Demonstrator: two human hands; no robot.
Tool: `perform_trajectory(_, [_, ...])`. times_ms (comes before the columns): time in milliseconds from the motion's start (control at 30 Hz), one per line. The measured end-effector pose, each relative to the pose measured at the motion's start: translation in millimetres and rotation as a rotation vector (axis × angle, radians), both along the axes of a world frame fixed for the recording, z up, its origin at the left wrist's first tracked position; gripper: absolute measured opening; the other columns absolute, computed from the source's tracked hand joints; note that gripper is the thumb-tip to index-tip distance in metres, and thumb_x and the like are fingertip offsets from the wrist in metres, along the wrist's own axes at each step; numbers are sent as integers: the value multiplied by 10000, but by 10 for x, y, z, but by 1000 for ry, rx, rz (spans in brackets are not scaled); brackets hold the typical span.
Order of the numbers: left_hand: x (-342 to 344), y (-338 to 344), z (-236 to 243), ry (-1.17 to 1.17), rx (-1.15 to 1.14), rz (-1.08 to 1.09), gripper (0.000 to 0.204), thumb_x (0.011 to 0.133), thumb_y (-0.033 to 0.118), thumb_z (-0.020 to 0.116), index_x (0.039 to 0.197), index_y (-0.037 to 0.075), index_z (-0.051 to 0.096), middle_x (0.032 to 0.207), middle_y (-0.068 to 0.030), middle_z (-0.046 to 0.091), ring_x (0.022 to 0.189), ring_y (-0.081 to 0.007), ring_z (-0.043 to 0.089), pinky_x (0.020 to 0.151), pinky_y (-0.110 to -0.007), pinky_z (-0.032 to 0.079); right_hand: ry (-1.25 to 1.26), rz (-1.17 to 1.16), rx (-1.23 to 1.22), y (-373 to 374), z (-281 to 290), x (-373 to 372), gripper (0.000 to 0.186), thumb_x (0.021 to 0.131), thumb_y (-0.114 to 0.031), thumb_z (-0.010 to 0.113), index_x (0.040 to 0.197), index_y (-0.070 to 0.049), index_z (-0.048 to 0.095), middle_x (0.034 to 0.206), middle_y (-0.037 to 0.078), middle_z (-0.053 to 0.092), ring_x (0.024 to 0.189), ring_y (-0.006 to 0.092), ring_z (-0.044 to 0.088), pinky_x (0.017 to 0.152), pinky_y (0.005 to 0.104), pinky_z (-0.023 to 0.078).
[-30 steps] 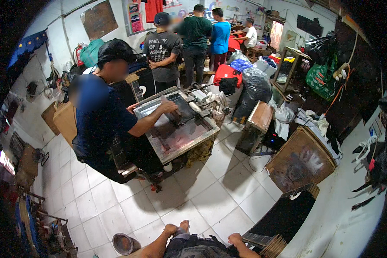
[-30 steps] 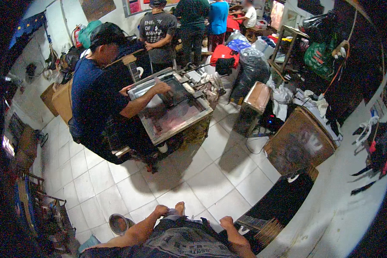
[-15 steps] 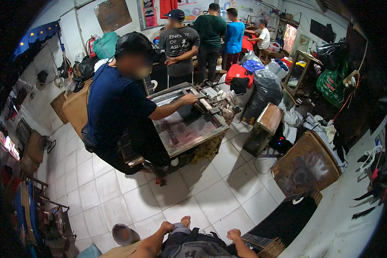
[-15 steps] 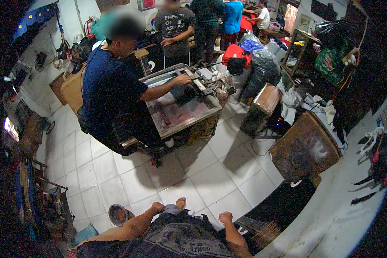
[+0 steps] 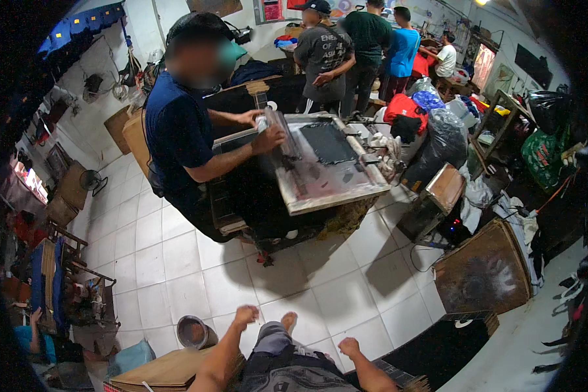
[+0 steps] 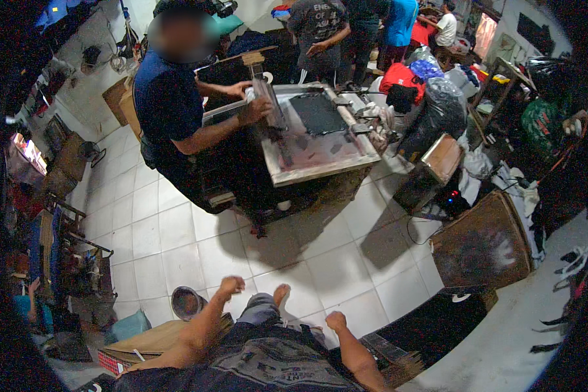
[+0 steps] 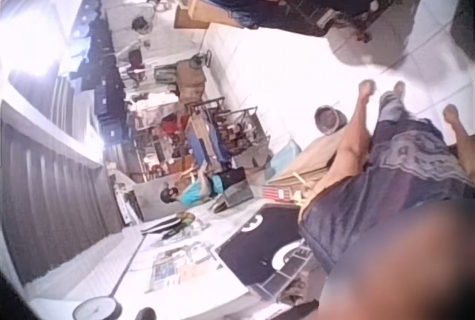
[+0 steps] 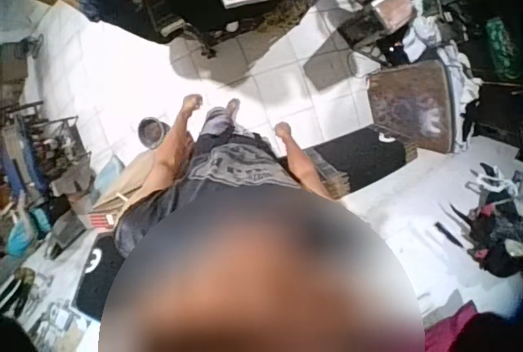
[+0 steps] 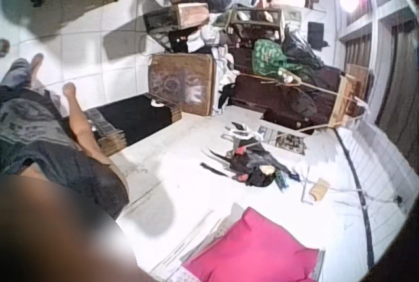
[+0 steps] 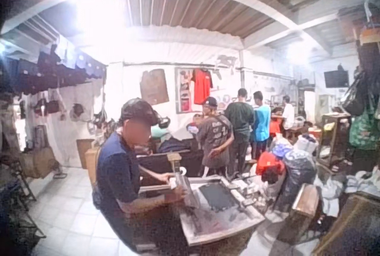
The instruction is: The person assists a coworker with screen printing by taking printed black t-shirts from the press and stacking them on a nearby table. The coworker operates the squeegee and press while the camera wearer handles the finished garments.
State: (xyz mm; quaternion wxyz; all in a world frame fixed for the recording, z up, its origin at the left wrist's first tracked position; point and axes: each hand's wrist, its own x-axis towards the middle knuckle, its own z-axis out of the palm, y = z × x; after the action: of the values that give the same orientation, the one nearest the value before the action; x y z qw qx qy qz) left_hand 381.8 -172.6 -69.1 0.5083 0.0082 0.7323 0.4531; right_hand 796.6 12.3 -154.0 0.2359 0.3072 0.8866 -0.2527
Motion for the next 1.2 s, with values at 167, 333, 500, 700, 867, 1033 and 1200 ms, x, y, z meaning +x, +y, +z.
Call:
perform_trajectory(167, [-1607, 705, 494, 81, 145, 347, 231, 800, 139, 464, 1014, 56, 493, 807, -43, 584, 601, -140, 534, 554, -287, 431, 335, -614, -253, 511, 591, -1642, 199, 634, -212, 611, 740, -45, 636, 784, 150, 620, 737, 289, 599, 667, 357, 472])
perform_trajectory(333, [-2969, 1482, 613, 380, -61, 597, 467, 675, 156, 610, 1094, 26, 450, 704, -37, 482, 555, -129, 423, 471, -298, 338, 606, -782, -640, 1202, 1227, -3765, 122, 734, -110, 542, 696, -3, 586, 624, 83, 578, 577, 148, 564, 521, 267, 458])
perform_trajectory(500, [-3523, 1776, 811, 176, 16, 637, 119, 690, 157, 602, 667, 74, 520, 554, -19, 439, 450, -123, 396, 381, -262, 287, 652, -1160, -476, 2014, 1180, -5308, 78, 752, -67, 582, 715, -17, 536, 598, 79, 519, 479, 146, 484, 431, 286, 391])
perform_trajectory(700, [-3597, 1801, 1236, -65, 241, 549, 138, 755, 204, 584, 698, 94, 523, 653, -23, 526, 571, -144, 483, 514, -253, 371, 1145, -1699, -1306, 2741, 1426, -5667, 242, 772, -122, 595, 974, -2, 539, 919, 88, 586, 811, 246, 536, 766, 371, 420])
perform_trajectory(867, [-3555, 1833, 1400, -220, 420, 444, 263, 764, 264, 578, 930, 67, 526, 897, -56, 555, 842, -216, 521, 796, -370, 396, 1533, -1496, -1420, 2931, 1592, -5551, 291, 727, -89, 616, 1007, -28, 565, 1037, 73, 563, 958, 245, 504, 903, 380, 355])
perform_trajectory(1033, [-3287, 1610, 1381, -448, 562, 400, 335, 766, 261, 580, 1012, 38, 532, 939, -99, 576, 904, -275, 533, 841, -405, 400, 1657, -1383, -1463, 2679, 1805, -4825, 270, 709, -51, 605, 974, -8, 576, 1010, 86, 580, 966, 240, 517, 912, 366, 367])
perform_trajectory(1200, [-2314, 1202, 1431, -486, 559, 393, 409, 665, 53, 629, 1052, -10, 512, 943, -141, 584, 851, -300, 572, 778, -438, 471, 1696, -1448, -1335, 1802, 2245, -3415, 368, 647, -18, 600, 1010, 15, 552, 1002, 100, 584, 924, 255, 540, 870, 380, 398])
